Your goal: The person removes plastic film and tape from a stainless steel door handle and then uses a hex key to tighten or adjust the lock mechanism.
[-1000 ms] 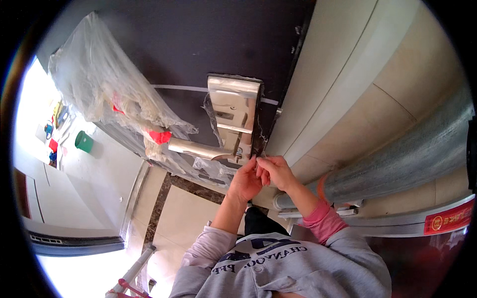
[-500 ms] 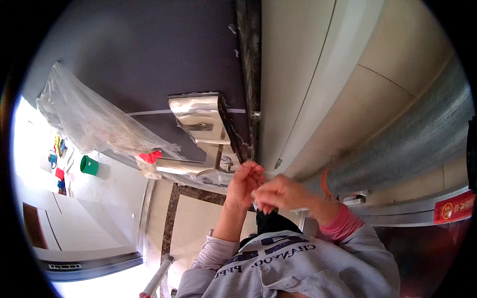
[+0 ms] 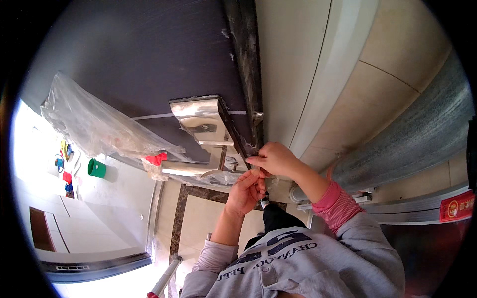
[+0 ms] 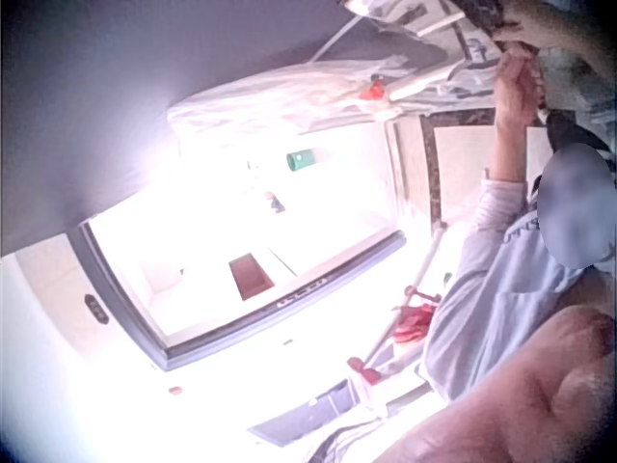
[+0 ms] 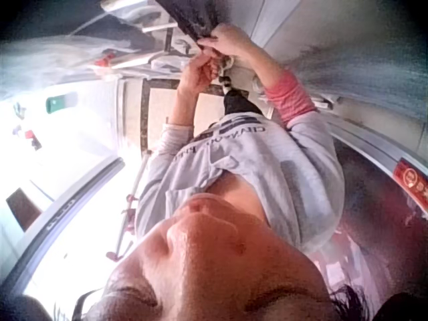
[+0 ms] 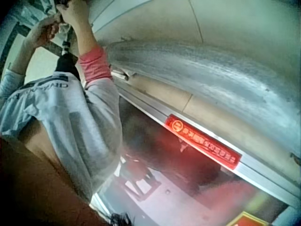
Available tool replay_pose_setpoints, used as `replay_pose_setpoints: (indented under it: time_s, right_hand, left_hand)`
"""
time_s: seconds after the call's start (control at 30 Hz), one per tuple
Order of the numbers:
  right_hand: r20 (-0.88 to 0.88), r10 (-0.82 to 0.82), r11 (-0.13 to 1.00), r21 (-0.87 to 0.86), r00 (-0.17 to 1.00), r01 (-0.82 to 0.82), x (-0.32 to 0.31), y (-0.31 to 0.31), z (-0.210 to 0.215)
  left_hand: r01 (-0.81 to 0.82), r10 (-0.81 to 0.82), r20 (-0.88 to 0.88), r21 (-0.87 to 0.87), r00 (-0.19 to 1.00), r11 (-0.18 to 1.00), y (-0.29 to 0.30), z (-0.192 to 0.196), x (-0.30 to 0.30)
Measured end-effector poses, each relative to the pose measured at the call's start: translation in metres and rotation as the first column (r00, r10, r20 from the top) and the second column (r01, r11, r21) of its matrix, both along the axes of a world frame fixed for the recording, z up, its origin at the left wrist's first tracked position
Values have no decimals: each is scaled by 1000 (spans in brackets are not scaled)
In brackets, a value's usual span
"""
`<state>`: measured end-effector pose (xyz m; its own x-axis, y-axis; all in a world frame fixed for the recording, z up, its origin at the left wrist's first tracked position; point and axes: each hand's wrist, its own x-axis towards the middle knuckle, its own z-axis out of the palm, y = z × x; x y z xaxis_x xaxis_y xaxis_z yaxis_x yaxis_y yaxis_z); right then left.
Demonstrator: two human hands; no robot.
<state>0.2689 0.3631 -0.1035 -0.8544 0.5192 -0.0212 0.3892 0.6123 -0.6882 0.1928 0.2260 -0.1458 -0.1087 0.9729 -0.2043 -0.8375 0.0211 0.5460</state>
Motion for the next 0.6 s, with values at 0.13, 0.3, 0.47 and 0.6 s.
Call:
replay_pose_setpoints:
  time_s: [0.13,0.3,0.47,0.6]
  right_hand:
    - [-96,-117,967,-237,988,92,3,-13,-5]
    - [-317,-142,984,62,938,169,5,-37,-5]
    - [-128,108,987,134,986,-91,28,-36,11]
    - [114,-95,967,245,989,65,30,-10,28]
  left_hand:
    - [-7,6,-16,-60,1000,998,-5,7,1]
    - [-6,-9,-119,-123,993,992,-19,7,-4]
    - [-15,3,-82,-145,997,989,-32,5,-6]
    - [-4,-18,-165,-129,986,992,-24,4,3]
